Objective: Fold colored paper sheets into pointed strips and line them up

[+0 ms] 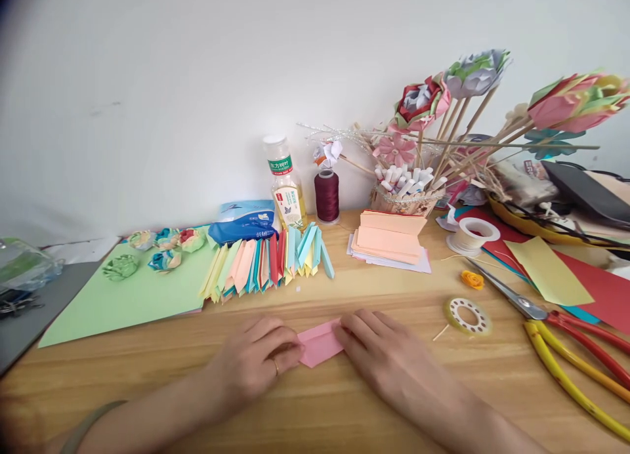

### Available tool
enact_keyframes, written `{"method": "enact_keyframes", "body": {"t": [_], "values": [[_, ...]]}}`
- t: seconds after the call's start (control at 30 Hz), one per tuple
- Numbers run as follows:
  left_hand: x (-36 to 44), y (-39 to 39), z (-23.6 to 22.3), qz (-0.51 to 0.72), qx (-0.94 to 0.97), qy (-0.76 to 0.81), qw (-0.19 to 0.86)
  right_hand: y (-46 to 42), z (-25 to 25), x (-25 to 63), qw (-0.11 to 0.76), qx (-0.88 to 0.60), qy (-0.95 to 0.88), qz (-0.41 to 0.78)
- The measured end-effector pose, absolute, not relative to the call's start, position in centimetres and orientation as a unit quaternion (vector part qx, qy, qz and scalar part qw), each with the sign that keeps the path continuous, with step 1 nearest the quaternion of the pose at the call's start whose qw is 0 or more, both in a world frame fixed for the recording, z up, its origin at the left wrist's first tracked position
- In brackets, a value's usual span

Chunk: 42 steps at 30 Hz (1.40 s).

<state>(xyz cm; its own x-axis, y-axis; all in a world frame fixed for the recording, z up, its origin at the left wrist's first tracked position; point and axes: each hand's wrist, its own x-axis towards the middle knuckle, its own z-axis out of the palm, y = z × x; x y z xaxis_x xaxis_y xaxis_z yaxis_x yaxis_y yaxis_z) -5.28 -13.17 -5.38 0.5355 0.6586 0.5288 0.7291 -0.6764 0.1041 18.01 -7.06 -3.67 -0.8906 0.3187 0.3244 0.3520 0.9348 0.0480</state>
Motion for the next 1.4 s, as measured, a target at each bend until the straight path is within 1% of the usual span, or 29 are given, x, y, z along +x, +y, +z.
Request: {"method": "enact_keyframes", "body": {"t": [0.13,0.23,0.4,0.57,0.67,0.83,0.93,1.1,1.2,1.4], "values": [[-5.3,-12.8,-5.4,-0.264,-0.882,-0.368,0.131,-7.1,-3.9,18.0,0.156,-0.184,-0.969,-0.052],[-5.4,-12.6,-5.1,-0.252,-0.887,-0.357,0.150,-7.2,-4.4,18.1,0.154,-0.204,-0.966,-0.031],[-5.1,-12.7,-5.2,-0.266,-0.871,-0.387,0.147,-7.0,-5.4,18.2,0.181,-0.233,-0.955,0.037],[-4.7,-12.7,-5.0,-0.300,-0.858,-0.402,0.107,-6.7,-5.1,18.4,0.203,-0.200,-0.958,0.037],[-4.6,-12.7,-4.7,-0.316,-0.850,-0.409,0.105,-6.5,-4.4,18.5,0.193,-0.182,-0.963,0.037],[-4.5,-12.8,-5.1,-0.301,-0.854,-0.403,0.129,-6.1,-4.5,18.4,0.156,-0.198,-0.964,0.082],[-4.5,-12.8,-5.3,-0.295,-0.854,-0.406,0.137,-6.1,-4.8,18.3,0.168,-0.219,-0.956,0.100],[-4.4,-12.8,-5.0,-0.317,-0.833,-0.447,0.079,-6.4,-4.8,18.1,0.205,-0.273,-0.927,0.154],[-4.3,-12.9,-4.9,-0.327,-0.823,-0.464,0.036,-6.6,-4.7,18.0,0.202,-0.302,-0.913,0.183],[-4.2,-12.9,-4.6,-0.341,-0.790,-0.504,-0.075,-6.8,-4.7,17.6,0.196,-0.334,-0.901,0.196]]}}
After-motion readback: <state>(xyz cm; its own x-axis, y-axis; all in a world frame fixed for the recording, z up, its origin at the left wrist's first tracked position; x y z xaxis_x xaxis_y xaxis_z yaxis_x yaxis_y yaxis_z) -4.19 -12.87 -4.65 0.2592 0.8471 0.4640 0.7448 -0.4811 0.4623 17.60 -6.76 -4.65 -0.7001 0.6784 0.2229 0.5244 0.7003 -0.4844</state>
